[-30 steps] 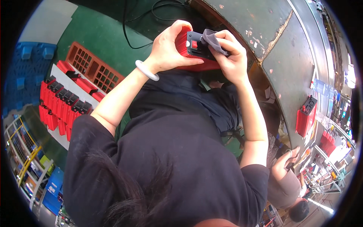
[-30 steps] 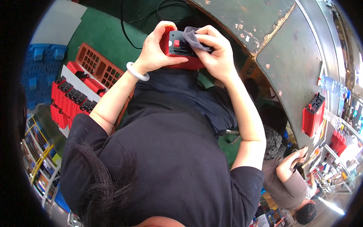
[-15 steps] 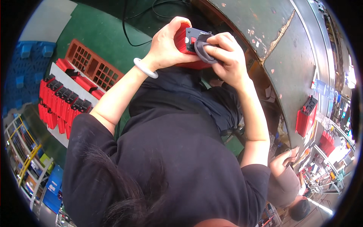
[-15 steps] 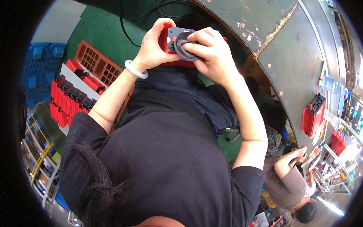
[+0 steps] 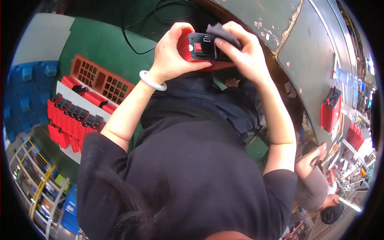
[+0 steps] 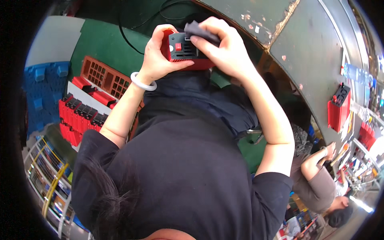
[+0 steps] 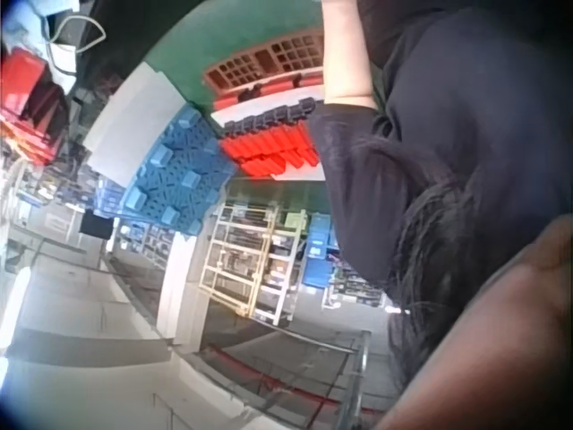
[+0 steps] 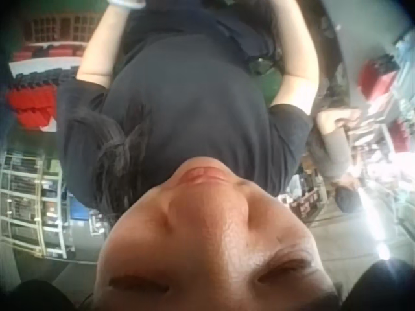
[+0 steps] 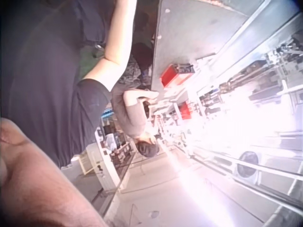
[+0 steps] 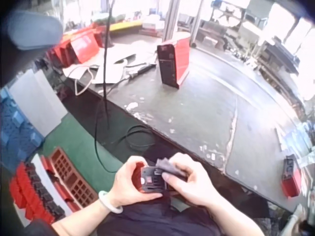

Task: Clean and inspect red electronic power inverter cases at an assembly line.

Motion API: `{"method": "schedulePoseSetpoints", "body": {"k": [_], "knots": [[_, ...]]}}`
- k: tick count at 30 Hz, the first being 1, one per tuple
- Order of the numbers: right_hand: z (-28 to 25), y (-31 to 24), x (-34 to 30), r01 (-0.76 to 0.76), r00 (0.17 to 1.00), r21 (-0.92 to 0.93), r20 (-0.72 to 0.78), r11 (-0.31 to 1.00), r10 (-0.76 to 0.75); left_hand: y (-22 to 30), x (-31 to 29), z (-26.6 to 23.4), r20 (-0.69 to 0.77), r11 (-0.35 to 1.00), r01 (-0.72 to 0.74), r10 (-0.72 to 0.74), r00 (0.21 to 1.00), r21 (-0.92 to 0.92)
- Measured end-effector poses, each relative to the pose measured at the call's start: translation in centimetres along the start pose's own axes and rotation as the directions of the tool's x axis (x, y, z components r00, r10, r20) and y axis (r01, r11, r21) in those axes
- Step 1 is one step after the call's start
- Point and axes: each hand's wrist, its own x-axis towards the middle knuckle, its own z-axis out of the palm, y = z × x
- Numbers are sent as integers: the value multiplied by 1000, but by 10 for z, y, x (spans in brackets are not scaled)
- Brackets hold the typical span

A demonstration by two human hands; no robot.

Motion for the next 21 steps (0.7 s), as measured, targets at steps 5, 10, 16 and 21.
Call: {"method": "schedulePoseSetpoints", "body": {"k": [5, 10, 16, 21], "knots": [[7, 13, -3, -113, 994, 8, 0, 994, 113, 0, -2, -1, -14, 993, -8, 6, 1000, -121], [16, 22, -5, -194, 981, 57, 45, 979, 191, -2, 0, 2, -3, 990, -37, 37, 999, -133], [16, 14, -4, -240, 969, -14, 51, 971, 240, 1, -3, 3, -11, 989, -40, 39, 999, -140], [17, 21, -7, -268, 962, 25, 66, 963, 266, 3, -4, 5, -21, 988, -86, 84, 996, -130]]}}
